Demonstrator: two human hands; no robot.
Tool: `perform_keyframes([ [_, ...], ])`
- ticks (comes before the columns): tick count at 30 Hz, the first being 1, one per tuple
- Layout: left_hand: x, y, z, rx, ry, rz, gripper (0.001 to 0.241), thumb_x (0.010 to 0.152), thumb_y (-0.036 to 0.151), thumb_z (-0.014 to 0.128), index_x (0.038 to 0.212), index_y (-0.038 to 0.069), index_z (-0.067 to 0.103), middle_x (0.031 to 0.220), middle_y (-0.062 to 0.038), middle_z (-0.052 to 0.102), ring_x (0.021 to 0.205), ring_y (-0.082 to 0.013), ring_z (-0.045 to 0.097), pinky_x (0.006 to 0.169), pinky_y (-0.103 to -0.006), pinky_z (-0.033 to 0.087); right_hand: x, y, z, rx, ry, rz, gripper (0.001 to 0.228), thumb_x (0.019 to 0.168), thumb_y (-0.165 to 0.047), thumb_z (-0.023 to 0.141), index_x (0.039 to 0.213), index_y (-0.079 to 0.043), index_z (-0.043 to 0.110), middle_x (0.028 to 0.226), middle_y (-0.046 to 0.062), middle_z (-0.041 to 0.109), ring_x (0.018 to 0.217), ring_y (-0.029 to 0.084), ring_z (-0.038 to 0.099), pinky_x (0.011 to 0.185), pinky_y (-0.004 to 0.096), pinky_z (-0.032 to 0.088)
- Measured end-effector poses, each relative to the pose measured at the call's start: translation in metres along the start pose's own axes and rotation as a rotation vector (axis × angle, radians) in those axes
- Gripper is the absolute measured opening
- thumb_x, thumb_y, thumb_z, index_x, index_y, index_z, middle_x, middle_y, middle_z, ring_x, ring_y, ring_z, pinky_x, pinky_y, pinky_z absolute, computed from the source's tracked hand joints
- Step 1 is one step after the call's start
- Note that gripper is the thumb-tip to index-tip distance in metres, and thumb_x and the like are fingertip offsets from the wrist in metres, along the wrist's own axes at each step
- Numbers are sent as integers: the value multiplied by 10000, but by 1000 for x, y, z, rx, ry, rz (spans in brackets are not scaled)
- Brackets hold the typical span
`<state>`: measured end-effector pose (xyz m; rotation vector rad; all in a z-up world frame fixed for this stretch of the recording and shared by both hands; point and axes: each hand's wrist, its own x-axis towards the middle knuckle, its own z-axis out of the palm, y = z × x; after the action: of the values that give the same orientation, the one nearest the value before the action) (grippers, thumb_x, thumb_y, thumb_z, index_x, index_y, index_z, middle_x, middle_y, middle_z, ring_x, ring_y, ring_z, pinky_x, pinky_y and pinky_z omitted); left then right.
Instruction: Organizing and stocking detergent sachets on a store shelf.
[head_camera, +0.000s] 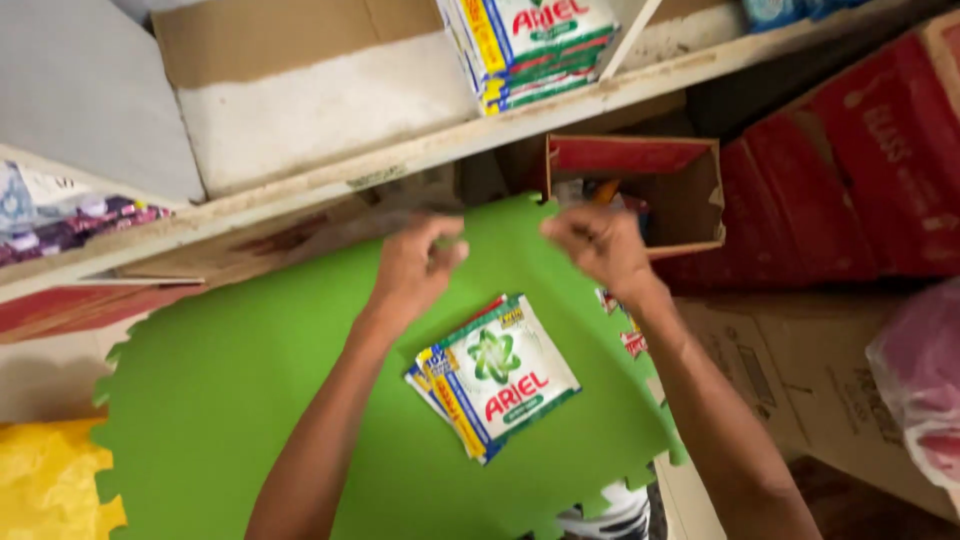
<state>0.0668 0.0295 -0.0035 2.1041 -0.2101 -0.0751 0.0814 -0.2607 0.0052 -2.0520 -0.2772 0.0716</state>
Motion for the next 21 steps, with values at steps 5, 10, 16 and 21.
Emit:
perform_keyframes([
  [5, -76, 7, 3, 132, -165, -67, 435, 835, 292, 810, 1190, 64, 702, 1151, -146, 698, 990, -308, 668, 892, -441, 530, -50, -33, 19, -150, -181, -221, 266, 858, -182, 822, 1096, -78, 764, 1071, 82, 765, 974, 231, 729, 864, 353, 569],
  [10, -106, 57, -4, 328, -309, -161, 767, 644, 445, 896, 1267, 72, 652, 1255, -140, 616, 1118, -361, 563, 1011, -476, 442, -66, -79, 21, -318, -433, -209, 680, 696, -272, 897, 1310, -98, 664, 1299, 148, 671, 1259, 336, 532, 1075, 515, 359],
  [16, -127, 71, 9, 504, -307, -238, 976, 521, 426, 953, 1360, 101, 576, 1250, -115, 571, 1140, -344, 536, 1008, -494, 409, -82, -83, 31, -607, -451, -50, 799, 624, -323, 907, 1344, -155, 603, 1232, 119, 614, 1202, 354, 524, 1062, 505, 365],
  [21, -140, 69, 16, 459, -181, -137, 940, 524, 337, 967, 1359, 132, 587, 1220, -105, 587, 1104, -344, 547, 983, -505, 406, -98, -69, 30, -471, -315, -11, 549, 738, -293, 870, 1228, -159, 661, 1255, 112, 617, 1217, 353, 561, 1054, 479, 438],
])
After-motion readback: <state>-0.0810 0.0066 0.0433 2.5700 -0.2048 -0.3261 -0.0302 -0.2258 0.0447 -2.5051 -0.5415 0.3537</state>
